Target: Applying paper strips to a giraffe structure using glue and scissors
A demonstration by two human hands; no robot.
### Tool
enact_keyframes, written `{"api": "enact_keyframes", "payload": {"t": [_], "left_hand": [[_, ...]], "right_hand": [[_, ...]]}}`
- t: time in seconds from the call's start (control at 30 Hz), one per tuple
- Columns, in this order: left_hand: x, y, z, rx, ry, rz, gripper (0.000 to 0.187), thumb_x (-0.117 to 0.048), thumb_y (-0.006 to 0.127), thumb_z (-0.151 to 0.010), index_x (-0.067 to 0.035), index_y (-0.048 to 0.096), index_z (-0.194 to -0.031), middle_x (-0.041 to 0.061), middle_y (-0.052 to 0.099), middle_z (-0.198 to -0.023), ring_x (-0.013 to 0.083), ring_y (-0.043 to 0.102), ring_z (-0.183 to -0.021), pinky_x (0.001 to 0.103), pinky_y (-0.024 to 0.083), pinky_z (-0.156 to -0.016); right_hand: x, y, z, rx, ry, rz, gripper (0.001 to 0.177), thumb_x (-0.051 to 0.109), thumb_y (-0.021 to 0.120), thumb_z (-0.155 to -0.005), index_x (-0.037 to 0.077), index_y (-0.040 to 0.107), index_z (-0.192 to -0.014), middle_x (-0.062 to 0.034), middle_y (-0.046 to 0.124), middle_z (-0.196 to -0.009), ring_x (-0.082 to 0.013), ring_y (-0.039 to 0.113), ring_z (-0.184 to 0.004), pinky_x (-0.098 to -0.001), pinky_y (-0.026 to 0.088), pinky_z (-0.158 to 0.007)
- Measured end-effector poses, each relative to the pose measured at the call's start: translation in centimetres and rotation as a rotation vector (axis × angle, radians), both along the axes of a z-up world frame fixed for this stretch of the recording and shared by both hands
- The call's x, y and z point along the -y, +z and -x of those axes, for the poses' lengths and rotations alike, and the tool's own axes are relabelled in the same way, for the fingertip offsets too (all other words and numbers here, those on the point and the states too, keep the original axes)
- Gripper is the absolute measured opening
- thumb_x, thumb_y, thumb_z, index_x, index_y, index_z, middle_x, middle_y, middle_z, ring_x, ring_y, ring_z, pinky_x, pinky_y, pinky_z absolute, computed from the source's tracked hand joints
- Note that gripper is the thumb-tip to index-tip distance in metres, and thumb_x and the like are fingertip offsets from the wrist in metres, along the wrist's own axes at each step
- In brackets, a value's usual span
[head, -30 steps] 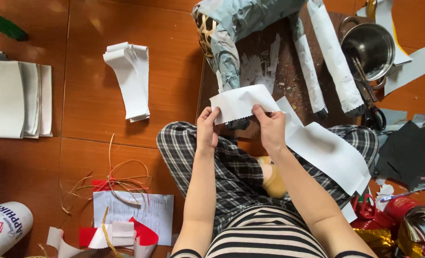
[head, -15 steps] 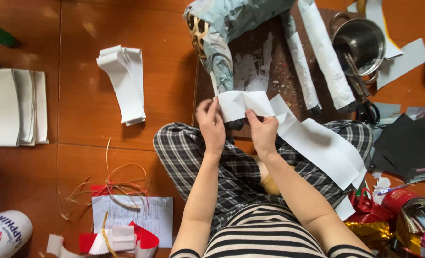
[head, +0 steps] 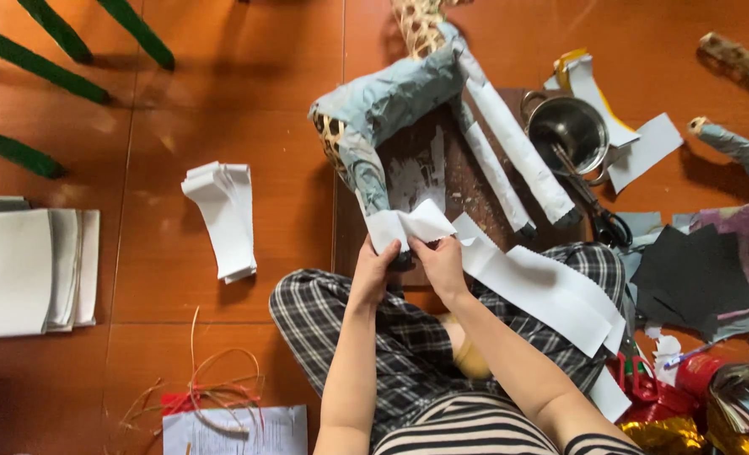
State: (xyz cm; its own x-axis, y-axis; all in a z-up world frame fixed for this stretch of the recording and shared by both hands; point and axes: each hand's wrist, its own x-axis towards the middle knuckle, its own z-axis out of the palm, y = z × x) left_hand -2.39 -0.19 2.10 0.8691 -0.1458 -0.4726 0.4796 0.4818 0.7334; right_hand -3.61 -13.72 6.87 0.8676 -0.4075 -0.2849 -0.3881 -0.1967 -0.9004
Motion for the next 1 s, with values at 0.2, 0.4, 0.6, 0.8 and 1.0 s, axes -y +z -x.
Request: {"api": "enact_keyframes", "payload": {"t": [0.2,0.4,0.6,0.8,1.0], "left_hand": [[-0.1,1.4,0.1,-0.064,0.017,0.104,0.054,-0.020,0.094,-0.089,-0.008,0.056,-0.127,0.006,0.055,-0.104,0.0228,0.063,-0.096,0.045,0.069,-0.074],[1.2,-0.2,-0.1,-0.111,0.107,0.080,0.055,-0.019,0.096,-0.089,-0.006,0.058,-0.127,0.011,0.056,-0.102,0.0303,0.068,-0.091,0.054,0.071,-0.064],[1.5,0.3,0.4,-0.027,0.051,-0.141,0.047,-0.031,0.080,-0.102,-0.001,0.062,-0.135,0.023,0.071,-0.121,0.0305,0.071,-0.118,0.048,0.062,-0.093],[0.3,-4.4,0.9,-0.104,-0.043,0.083,0.086,-0.082,0.027,-0.109,-0.015,0.060,-0.150,0.024,0.069,-0.141,0.0432,0.071,-0.123,0.062,0.059,-0.101],[-0.3,1.6,0.5,-0.054,-0.213,0.117,0.090,-0.088,0.014,-0.103,-0.014,0.042,-0.146,0.056,0.050,-0.139,0.0696,0.061,-0.120,0.076,0.058,-0.091]], "right_hand": [[11.2,-2.0,-2.6,0.328,-0.057,0.233,0.044,0.005,0.083,-0.095,-0.003,0.066,-0.135,-0.0277,0.073,-0.121,-0.0363,0.072,-0.111,-0.0533,0.056,-0.095],[9.8,5.3,-0.2,0.009,-0.163,0.044,0.021,0.027,0.068,-0.110,0.011,0.079,-0.101,-0.0096,0.069,-0.071,-0.0144,0.067,-0.057,-0.0250,0.056,-0.045],[-3.4,-1.4,0.0,0.749,0.521,0.747,0.079,0.049,0.032,-0.117,-0.015,0.041,-0.162,-0.0454,0.046,-0.155,-0.0604,0.050,-0.141,-0.0619,0.041,-0.121],[-2.7,0.3,-1.4,0.131,0.560,0.441,0.084,0.042,0.048,-0.115,-0.006,0.010,-0.173,-0.0436,0.043,-0.160,-0.0619,0.054,-0.136,-0.0679,0.052,-0.107],[-0.5,-4.4,-6.6,-0.452,0.618,0.197,0.126,0.075,0.082,-0.080,0.024,0.021,-0.177,-0.0210,0.051,-0.167,-0.0391,0.053,-0.151,-0.0533,0.044,-0.126]]}}
